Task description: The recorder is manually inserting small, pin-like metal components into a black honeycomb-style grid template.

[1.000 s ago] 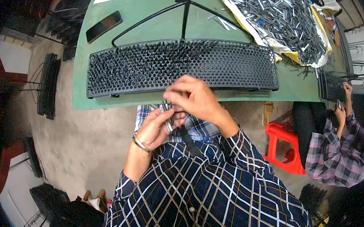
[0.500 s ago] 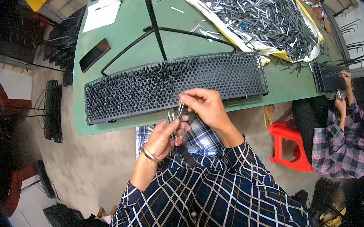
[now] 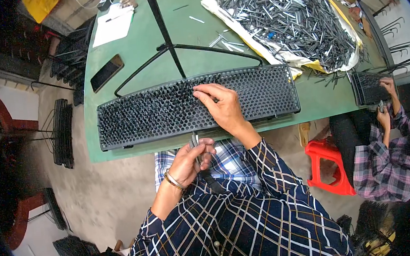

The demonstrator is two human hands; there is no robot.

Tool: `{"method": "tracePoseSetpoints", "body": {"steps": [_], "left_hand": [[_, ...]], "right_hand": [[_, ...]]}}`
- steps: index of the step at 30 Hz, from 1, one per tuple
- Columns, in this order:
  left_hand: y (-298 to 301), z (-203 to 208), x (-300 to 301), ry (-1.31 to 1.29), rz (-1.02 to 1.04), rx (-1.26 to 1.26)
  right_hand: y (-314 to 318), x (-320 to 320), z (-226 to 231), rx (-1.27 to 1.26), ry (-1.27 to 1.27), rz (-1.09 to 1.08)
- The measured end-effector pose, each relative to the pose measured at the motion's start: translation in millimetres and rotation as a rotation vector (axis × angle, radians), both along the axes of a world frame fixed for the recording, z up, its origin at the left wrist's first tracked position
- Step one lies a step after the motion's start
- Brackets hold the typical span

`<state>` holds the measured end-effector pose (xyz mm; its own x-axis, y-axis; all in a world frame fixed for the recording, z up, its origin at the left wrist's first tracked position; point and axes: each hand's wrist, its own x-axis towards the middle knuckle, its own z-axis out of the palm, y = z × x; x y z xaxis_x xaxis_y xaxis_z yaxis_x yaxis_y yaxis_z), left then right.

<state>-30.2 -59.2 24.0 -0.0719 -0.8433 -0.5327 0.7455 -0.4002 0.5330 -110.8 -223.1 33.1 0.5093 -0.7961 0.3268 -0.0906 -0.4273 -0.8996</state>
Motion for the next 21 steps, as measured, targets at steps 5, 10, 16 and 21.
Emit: {"method": "tracePoseSetpoints", "body": {"steps": [5,10,16,21], "left_hand": [[0.4,-4.3,1.0,0.016,0.006,-0.006],[1.1,-3.2,2.6,0.025,0.013,-0.01],[2.4,-5.6,2.9,0.023,0.016,-0.018],[2.3,-2.9,2.2,0.013,0.002,-0.02]], "right_hand": [[-0.6,2.8,0.8,-0.092,0.004,-0.002],[-3.5,-0.6,-4.7,-0.29,0.09,0.015],[1.0,2.1,-2.7,-0.428,0.114,-0.012],[3.3,0.1,-0.2,-0.519,0.193,0.036]]}}
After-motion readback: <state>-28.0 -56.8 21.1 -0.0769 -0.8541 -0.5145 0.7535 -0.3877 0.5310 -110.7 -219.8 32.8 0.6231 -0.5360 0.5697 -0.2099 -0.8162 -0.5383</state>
